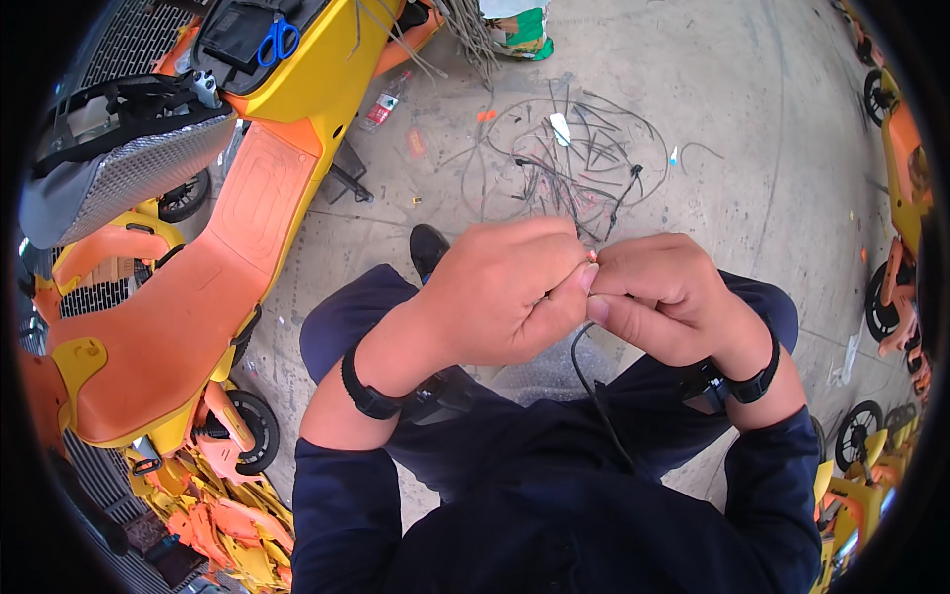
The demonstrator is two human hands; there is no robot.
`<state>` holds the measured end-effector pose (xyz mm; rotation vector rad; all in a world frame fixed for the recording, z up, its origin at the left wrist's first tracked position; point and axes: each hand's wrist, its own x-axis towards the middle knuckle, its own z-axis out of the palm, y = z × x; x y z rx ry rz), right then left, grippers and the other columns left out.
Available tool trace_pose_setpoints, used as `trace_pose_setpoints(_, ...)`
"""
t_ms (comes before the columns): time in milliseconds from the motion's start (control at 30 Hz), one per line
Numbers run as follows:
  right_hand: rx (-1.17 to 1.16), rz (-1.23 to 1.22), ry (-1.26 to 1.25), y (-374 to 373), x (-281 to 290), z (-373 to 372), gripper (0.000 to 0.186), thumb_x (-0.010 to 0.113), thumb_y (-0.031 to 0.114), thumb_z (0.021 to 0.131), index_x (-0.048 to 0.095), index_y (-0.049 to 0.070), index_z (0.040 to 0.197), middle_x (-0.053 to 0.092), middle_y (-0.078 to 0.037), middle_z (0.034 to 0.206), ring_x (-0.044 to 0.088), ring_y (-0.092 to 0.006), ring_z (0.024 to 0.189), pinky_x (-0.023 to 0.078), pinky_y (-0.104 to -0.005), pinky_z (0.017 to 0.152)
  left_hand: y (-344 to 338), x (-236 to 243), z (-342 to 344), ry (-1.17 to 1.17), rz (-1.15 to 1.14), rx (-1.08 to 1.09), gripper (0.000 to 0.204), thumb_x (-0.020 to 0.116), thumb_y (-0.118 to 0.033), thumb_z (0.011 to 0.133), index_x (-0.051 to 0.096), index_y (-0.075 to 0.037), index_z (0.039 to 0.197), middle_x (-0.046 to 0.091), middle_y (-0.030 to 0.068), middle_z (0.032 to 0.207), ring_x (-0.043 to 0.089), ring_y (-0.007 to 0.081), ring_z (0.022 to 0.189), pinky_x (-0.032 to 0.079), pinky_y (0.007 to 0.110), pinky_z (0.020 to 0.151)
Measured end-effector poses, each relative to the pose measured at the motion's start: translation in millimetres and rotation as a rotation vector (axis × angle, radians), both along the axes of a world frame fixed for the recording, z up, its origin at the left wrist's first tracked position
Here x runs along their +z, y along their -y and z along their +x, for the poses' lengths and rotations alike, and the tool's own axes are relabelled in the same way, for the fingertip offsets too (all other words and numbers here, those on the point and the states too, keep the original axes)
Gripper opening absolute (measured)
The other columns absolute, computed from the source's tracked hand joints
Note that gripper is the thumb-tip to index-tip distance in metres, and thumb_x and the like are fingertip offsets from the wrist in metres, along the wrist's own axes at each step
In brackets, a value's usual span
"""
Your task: The person twists together a pair of thin wires from a harness by hand.
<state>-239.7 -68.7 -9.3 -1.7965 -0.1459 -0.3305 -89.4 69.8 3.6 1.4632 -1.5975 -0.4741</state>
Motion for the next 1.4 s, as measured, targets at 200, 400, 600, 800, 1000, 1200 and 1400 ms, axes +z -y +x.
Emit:
trace_pose_setpoints(200,0.122,0.204,-0.069,4.1,5.2,-2.5,0.009,0.059,0.005,0.088,0.066,0.001,0.084,0.062,-0.009,0.069,0.058,-0.0195,0.059,0.044,-0.0298,0.054,-0.7,-0.2,-7.2,-0.321,0.059,-0.039,0.023,0.054,-0.009,0.09,0.052,-0.003,0.068,0.048,0.0074,0.061,0.046,0.0213,0.051,0.038,0.032,0.049)
trace_pose_setpoints(400,0.103,0.36,-0.105,4.1,8.2,-5.9,0.016,0.057,0.011,0.093,0.068,0.0,0.087,0.062,-0.005,0.069,0.055,-0.0111,0.057,0.043,-0.0248,0.053,1.5,2.9,-8.6,-0.592,0.094,0.04,0.021,0.05,-0.018,0.097,0.058,-0.001,0.088,0.057,0.0049,0.074,0.052,0.0097,0.058,0.041,0.024,0.053)
trace_pose_setpoints(600,0.006,0.38,-0.155,6.9,7.8,-7.8,0.019,0.056,0.013,0.095,0.067,0.001,0.086,0.056,-0.001,0.062,0.049,-0.0066,0.053,0.039,-0.0224,0.051,-0.7,-1.7,0.3,-0.512,0.243,-0.05,0.029,0.053,-0.021,0.098,0.058,0.002,0.116,0.063,0.0044,0.088,0.057,0.005,0.063,0.044,0.018,0.054)
trace_pose_setpoints(800,-0.012,0.426,-0.199,6.4,5.3,-9.6,0.02,0.052,0.013,0.096,0.064,0.001,0.085,0.054,0.0,0.065,0.047,-0.0054,0.054,0.037,-0.0216,0.051,-3.8,-0.2,-2.4,-0.594,0.258,-0.021,0.025,0.061,-0.012,0.093,0.06,0.001,0.113,0.062,0.003,0.085,0.056,0.0046,0.061,0.044,0.019,0.052)
trace_pose_setpoints(1000,0.071,0.48,-0.172,10.8,0.2,-1.4,0.024,0.047,0.015,0.096,0.062,0.0,0.085,0.059,-0.005,0.078,0.053,-0.0119,0.072,0.043,-0.0258,0.068,-0.9,4.7,3.1,-0.321,0.103,0.055,0.014,0.066,-0.005,0.087,0.066,-0.002,0.1,0.06,0.003,0.079,0.056,0.0064,0.062,0.043,0.021,0.053)
trace_pose_setpoints(1200,0.095,0.493,-0.206,11.6,6.0,3.1,0.024,0.045,0.013,0.094,0.063,-0.002,0.087,0.063,-0.008,0.086,0.057,-0.0188,0.089,0.043,-0.031,0.086,1.9,2.5,3.2,-0.025,-0.092,0.111,0.015,0.069,0.0,0.08,0.068,-0.003,0.095,0.062,0.0071,0.08,0.059,0.0147,0.066,0.044,0.025,0.055)
trace_pose_setpoints(1400,0.189,0.795,-0.235,6.6,-0.9,1.9,0.027,0.044,0.013,0.093,0.062,-0.004,0.085,0.064,-0.013,0.086,0.061,-0.0232,0.091,0.045,-0.0337,0.087,0.6,1.0,4.0,0.117,-0.193,0.111,0.021,0.07,0.002,0.077,0.069,-0.003,0.097,0.063,0.0093,0.082,0.061,0.0192,0.067,0.047,0.026,0.056)
